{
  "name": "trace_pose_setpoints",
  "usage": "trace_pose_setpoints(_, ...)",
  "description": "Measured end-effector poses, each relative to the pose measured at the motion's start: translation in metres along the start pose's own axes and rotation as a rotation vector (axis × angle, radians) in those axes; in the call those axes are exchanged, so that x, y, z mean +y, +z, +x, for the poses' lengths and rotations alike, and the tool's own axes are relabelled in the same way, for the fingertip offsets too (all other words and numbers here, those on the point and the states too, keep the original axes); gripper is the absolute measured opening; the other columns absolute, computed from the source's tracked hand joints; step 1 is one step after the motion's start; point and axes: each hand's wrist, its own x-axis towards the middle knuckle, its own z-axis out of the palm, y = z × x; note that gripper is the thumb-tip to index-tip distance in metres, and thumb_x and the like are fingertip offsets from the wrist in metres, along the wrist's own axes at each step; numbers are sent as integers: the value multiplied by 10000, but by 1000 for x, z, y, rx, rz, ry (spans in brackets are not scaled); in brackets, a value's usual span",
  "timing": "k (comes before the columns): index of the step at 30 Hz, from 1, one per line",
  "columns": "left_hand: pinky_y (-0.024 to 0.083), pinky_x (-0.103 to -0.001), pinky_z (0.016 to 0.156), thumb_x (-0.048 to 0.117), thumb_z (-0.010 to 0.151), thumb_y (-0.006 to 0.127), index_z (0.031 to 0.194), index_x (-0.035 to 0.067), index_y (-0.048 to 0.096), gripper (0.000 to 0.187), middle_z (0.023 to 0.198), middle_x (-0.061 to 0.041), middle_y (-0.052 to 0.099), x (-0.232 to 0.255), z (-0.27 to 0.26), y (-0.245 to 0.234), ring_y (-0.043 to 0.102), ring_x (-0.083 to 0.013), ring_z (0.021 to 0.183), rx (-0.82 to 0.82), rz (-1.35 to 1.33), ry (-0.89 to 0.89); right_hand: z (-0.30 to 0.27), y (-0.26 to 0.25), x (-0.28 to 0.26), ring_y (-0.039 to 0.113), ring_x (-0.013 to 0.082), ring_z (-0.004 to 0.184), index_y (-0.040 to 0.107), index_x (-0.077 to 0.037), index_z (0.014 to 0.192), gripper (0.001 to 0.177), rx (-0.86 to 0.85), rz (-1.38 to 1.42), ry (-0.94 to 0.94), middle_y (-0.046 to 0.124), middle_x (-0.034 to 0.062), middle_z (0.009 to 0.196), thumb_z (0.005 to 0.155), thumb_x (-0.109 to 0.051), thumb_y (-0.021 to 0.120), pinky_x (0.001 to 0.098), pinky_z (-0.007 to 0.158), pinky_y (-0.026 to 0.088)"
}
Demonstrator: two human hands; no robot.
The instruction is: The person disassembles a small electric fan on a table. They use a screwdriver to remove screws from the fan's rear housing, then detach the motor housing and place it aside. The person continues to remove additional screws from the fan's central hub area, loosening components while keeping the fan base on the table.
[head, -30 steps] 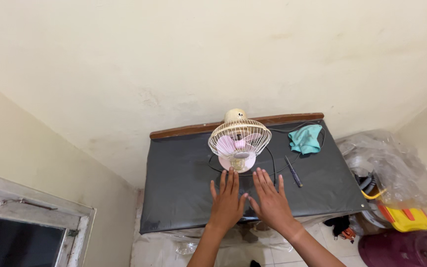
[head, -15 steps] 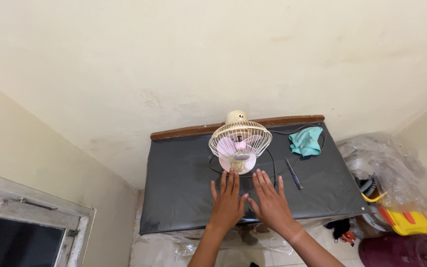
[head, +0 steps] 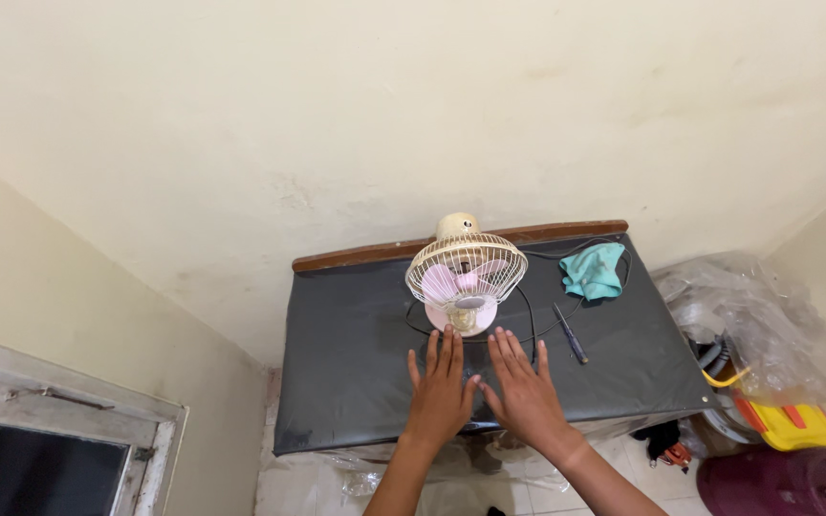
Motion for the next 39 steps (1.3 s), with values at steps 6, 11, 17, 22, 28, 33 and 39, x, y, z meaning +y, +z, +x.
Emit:
trace_pose_setpoints(6, 101, -722, 1146, 350, 1014, 539, 1575, -33, 236, 744, 1677, -190, 195, -1, -1, -1, 156, -390, 1540, -31, -7, -16, 0, 3, -2, 331, 302, 1474, 389, 44, 1472, 714, 6, -9, -2, 398, 202, 1554, 919, -361, 591, 625, 1174, 168)
trace_pose_setpoints(11, 100, -724, 1142, 346, 1015, 538, 1570, -32, 242, 734, 1677, -190, 191, -3, -2, -1, 145, -391, 1542, -50, 7, -14, -1, 4, -5, 321, 296, 1474, 387, 39, 1472, 714, -15, -15, 9, 397, 196, 1552, 923, -371, 587, 621, 1177, 160)
trace_pose_setpoints(17, 106, -725, 1140, 340, 1013, 539, 1564, -38, 260, 724, 1674, -193, 206, -5, -3, -2, 151, -391, 1542, -35, -1, -4, -1, 4, -7, 318, 292, 1477, 386, 35, 1477, 710, -7, -7, 7, 398, 196, 1553, 924, -362, 588, 620, 1179, 160)
trace_pose_setpoints(22, 106, -721, 1143, 342, 1014, 535, 1567, -42, 253, 730, 1671, -200, 204, -7, -3, -3, 148, -395, 1542, -41, -5, -8, 0, 5, -8, 318, 299, 1477, 386, 35, 1472, 712, -12, -5, 4, 396, 198, 1553, 914, -351, 599, 627, 1175, 159)
trace_pose_setpoints(28, 78, -717, 1148, 349, 1025, 511, 1572, -41, 243, 724, 1674, -202, 194, -9, -2, -3, 135, -391, 1543, -62, -12, -17, 2, 6, -9, 320, 307, 1472, 386, 41, 1473, 719, -19, 4, 7, 397, 204, 1548, 912, -351, 609, 630, 1170, 160)
trace_pose_setpoints(33, 74, -711, 1154, 352, 1029, 506, 1573, -37, 241, 719, 1674, -199, 191, -11, -1, -2, 128, -385, 1546, -84, -16, -31, 3, 7, -9, 326, 301, 1474, 393, 37, 1467, 715, -13, 7, 7, 401, 203, 1550, 903, -345, 612, 627, 1173, 164)
trace_pose_setpoints(39, 87, -708, 1152, 353, 1019, 520, 1570, -35, 248, 727, 1670, -195, 204, -14, 0, 2, 143, -382, 1542, -53, 6, -15, 5, 9, -8, 327, 301, 1473, 396, 45, 1464, 722, -6, 8, 10, 404, 204, 1546, 896, -335, 628, 632, 1173, 165)
